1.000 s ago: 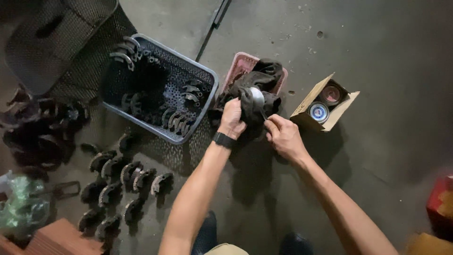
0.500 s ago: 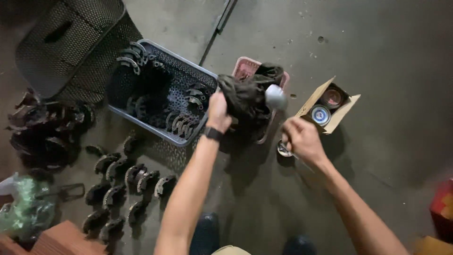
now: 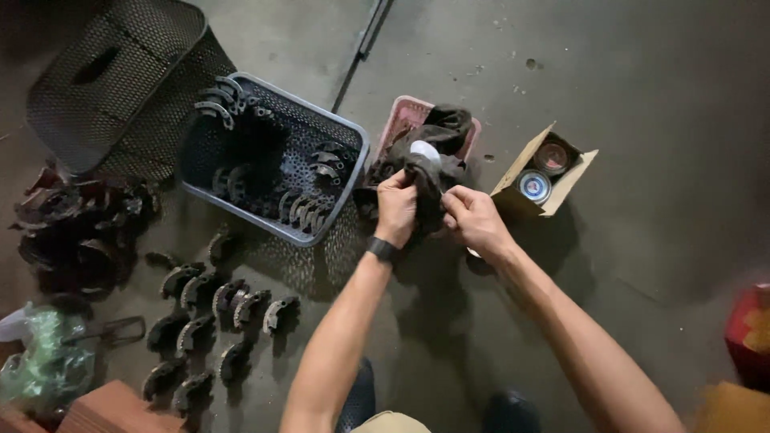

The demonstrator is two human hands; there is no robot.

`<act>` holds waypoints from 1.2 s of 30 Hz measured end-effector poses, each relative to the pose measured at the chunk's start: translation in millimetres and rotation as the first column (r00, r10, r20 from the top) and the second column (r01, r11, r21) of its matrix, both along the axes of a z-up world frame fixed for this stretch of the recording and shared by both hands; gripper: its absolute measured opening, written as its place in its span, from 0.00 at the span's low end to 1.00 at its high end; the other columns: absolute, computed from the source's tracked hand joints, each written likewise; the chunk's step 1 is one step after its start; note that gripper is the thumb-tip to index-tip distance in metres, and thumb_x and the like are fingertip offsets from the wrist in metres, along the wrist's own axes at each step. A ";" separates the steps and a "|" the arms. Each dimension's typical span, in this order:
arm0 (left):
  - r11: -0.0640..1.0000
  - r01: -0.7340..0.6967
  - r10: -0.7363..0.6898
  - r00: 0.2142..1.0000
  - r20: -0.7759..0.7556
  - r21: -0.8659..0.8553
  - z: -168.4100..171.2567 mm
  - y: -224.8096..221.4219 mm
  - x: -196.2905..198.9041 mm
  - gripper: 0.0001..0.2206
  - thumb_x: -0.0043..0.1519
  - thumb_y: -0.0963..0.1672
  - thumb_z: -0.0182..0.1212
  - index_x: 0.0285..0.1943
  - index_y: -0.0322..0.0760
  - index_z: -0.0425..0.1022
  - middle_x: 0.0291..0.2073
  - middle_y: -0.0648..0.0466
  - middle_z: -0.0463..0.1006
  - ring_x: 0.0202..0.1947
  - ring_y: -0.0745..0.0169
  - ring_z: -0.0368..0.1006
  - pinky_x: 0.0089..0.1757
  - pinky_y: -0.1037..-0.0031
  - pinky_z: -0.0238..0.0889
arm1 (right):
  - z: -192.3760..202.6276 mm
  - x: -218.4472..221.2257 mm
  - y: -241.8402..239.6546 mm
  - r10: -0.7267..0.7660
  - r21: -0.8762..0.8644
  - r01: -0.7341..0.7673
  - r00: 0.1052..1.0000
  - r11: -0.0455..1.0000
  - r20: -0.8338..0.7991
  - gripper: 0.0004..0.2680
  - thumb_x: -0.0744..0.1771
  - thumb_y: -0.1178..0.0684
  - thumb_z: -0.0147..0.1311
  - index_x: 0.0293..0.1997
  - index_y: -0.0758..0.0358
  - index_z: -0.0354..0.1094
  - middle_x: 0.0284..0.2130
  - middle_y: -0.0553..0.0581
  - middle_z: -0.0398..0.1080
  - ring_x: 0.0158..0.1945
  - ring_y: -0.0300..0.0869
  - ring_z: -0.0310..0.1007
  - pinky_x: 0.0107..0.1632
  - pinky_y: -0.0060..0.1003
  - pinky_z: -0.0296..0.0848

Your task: Mixing grease or a lubricant compound in a small container using spoons.

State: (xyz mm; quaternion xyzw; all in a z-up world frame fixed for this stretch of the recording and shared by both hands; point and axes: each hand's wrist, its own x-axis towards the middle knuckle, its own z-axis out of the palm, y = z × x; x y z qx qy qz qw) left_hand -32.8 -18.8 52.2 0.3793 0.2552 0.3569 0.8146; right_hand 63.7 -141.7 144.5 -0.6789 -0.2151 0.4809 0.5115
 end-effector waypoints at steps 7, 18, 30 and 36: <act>0.981 0.192 -0.187 0.977 0.097 -0.034 -70.2 46.6 -14.9 0.15 0.63 0.36 0.46 0.51 0.28 0.80 0.39 0.54 0.82 0.34 0.67 0.75 0.38 0.77 0.69 | 11.1 1.9 -22.0 0.168 -0.147 -0.161 0.985 0.976 0.037 0.09 0.70 0.54 0.48 0.31 0.63 0.67 0.16 0.46 0.60 0.18 0.32 0.54 0.21 0.30 0.52; 0.995 0.049 -0.058 0.994 -0.094 -0.089 -32.1 16.6 11.8 0.08 0.62 0.37 0.55 0.46 0.27 0.79 0.38 0.54 0.80 0.36 0.63 0.75 0.40 0.71 0.70 | -2.0 -7.0 0.7 0.074 -0.040 -0.062 0.832 0.997 0.551 0.08 0.70 0.54 0.49 0.36 0.69 0.68 0.21 0.57 0.68 0.24 0.39 0.69 0.30 0.37 0.68; 0.852 -0.223 0.197 0.975 -0.104 -0.473 -60.3 105.7 21.4 0.13 0.62 0.42 0.47 0.41 0.26 0.77 0.37 0.47 0.81 0.37 0.51 0.79 0.42 0.60 0.76 | 26.6 2.4 -41.0 0.156 -0.079 -0.141 0.689 0.987 0.708 0.07 0.68 0.54 0.53 0.41 0.67 0.73 0.27 0.60 0.72 0.29 0.44 0.73 0.35 0.39 0.71; 0.971 -0.085 0.086 0.996 -0.003 -0.222 -43.4 68.3 -22.6 0.15 0.73 0.46 0.46 0.53 0.31 0.77 0.46 0.54 0.79 0.43 0.63 0.74 0.48 0.68 0.70 | 39.6 4.3 -29.8 -0.003 -0.104 0.093 0.759 0.990 0.652 0.07 0.70 0.52 0.55 0.45 0.64 0.76 0.22 0.58 0.71 0.28 0.39 0.67 0.32 0.36 0.67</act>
